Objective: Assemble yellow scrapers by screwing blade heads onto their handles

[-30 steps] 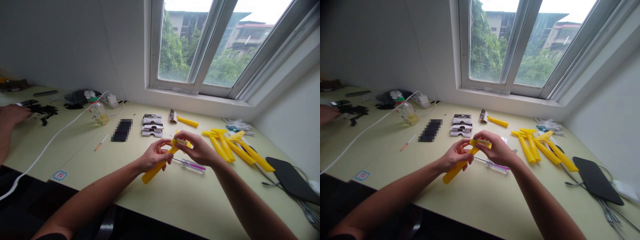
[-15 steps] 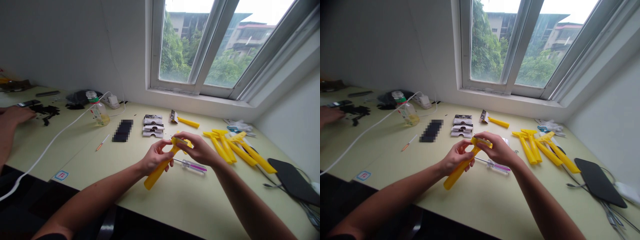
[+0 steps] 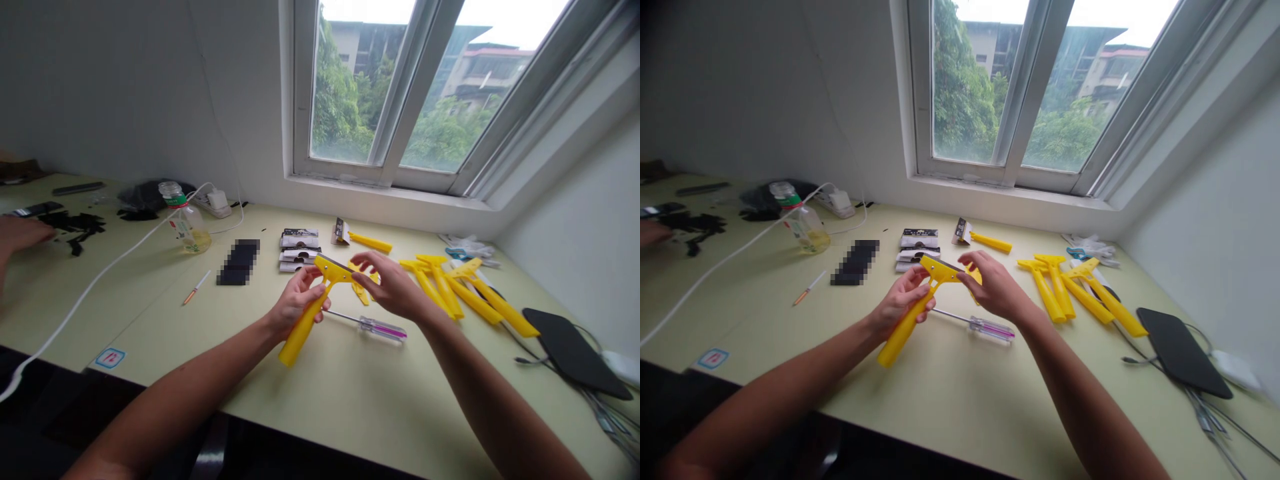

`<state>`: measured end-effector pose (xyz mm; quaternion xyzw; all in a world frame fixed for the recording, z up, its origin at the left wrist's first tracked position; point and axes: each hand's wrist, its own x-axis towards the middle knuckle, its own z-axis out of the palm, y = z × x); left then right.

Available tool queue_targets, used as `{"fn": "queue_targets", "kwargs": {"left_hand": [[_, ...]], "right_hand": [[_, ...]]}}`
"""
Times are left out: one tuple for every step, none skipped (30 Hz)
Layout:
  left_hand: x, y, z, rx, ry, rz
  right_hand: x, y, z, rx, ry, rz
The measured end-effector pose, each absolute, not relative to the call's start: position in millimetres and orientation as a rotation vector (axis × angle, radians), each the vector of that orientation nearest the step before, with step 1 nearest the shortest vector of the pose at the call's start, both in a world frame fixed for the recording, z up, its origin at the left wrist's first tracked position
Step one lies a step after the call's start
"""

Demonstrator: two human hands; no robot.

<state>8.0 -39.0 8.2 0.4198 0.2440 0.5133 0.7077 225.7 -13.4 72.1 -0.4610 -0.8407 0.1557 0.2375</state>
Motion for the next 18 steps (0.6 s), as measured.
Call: {"fn": "queue_targets", "kwargs": {"left_hand": [[4.9, -35.6, 8.5, 0.929, 0.564, 1.170], [1.7, -32.2, 8.7, 0.925, 0.586, 1.196], [-1.2, -29.1, 8.8, 0.920, 0.607, 1.218], [-3.8, -26.3, 8.9, 0.915, 0.623, 1.237], [-5.9, -24.1, 8.9, 0.910, 0.635, 1.253], [-7.3, -22.5, 9.0, 0.906, 0.643, 1.267], [-8.3, -21.4, 9.0, 0.905, 0.648, 1.278], [-8.8, -20.8, 9.2, 0.907, 0.650, 1.285], [-9.0, -20.7, 9.4, 0.911, 0.652, 1.288], [-9.1, -20.8, 9.7, 0.916, 0.655, 1.289], [-9.1, -21.1, 10.0, 0.919, 0.658, 1.290], [-9.1, -21.5, 10.3, 0.922, 0.660, 1.291], [-9.1, -21.8, 10.6, 0.924, 0.659, 1.292], [-9.1, -22.1, 10.9, 0.925, 0.655, 1.295], [-9.2, -22.3, 11.0, 0.926, 0.650, 1.300], [-9.2, -22.5, 11.1, 0.928, 0.642, 1.305], [-9.1, -22.6, 11.2, 0.930, 0.635, 1.307], [-9.0, -22.7, 11.2, 0.931, 0.629, 1.307]], "right_hand": [[230.5, -14.3, 74.5, -1.392, -2.426, 0.412], [234.7, -15.5, 75.4, -1.539, -2.562, 0.437], [237.8, -16.6, 74.5, -1.682, -2.696, 0.482], [239.5, -17.7, 71.7, -1.799, -2.814, 0.530], [239.9, -18.5, 67.5, -1.879, -2.907, 0.560], [239.3, -19.1, 62.7, -1.918, -2.974, 0.559], [238.2, -19.4, 58.5, -1.918, -3.021, 0.533], [237.2, -19.5, 55.9, -1.908, -3.052, 0.516], [237.1, -19.7, 55.8, -1.875, -3.056, 0.505], [238.4, -19.9, 58.6, -1.845, -3.035, 0.525], [241.4, -20.4, 64.4, -1.814, -2.996, 0.573], [246.2, -21.1, 72.9, -1.761, -2.944, 0.626], [252.8, -22.1, 83.3, -1.739, -2.888, 0.719], [260.7, -23.4, 94.7, -1.683, -2.829, 0.761], [269.5, -25.0, 106.2, -1.610, -2.779, 0.754], [278.7, -27.0, 117.0, -1.549, -2.718, 0.749], [287.6, -29.2, 126.4, -1.496, -2.636, 0.746], [295.9, -31.7, 134.0, -1.447, -2.541, 0.756]]}}
